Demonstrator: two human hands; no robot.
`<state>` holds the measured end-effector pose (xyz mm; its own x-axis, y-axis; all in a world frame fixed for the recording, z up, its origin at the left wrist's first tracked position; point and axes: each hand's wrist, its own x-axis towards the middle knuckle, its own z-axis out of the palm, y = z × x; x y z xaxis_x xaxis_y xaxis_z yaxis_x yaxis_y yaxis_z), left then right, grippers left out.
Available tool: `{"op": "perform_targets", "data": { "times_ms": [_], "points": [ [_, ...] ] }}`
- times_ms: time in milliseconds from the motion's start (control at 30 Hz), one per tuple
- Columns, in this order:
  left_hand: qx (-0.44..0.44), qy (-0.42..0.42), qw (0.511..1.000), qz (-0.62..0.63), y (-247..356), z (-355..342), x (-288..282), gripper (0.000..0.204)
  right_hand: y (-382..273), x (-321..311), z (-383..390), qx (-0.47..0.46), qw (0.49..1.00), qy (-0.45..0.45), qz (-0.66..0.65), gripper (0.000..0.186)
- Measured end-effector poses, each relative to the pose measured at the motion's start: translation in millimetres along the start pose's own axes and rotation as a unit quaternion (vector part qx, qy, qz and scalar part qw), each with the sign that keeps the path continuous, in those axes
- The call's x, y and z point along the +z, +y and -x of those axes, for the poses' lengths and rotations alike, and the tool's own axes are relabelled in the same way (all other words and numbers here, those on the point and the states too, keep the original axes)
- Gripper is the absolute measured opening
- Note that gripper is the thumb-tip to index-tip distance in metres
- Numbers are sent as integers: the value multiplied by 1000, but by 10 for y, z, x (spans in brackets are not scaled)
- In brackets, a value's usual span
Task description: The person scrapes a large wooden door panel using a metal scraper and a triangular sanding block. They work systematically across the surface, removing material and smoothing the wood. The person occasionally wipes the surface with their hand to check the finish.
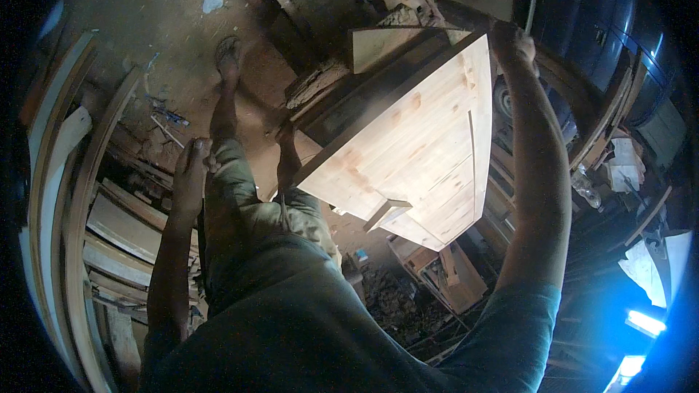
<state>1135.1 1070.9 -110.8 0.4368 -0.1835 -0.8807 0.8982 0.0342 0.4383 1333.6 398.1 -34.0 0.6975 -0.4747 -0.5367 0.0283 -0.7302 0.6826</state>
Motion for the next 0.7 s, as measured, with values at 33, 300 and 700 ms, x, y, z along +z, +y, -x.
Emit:
{"op": "perform_targets", "data": {
  "times_ms": [33, 300, 700],
  "points": [
    [5, 3, 1000, 8, -16, -14, -17, 42, -11, 94, 36, -37, 999, 30, -14, 35],
    [7, 28, 999, 31, 109, -138, 70, 45, -2418, 135, 3194, -442, 879, -69, -161, 18],
    [60, -49, 995, 64, 191, -392, -156, 45, -1584, -2400, 4146, -126, 246, -437, -856, 39]
  ]
}}
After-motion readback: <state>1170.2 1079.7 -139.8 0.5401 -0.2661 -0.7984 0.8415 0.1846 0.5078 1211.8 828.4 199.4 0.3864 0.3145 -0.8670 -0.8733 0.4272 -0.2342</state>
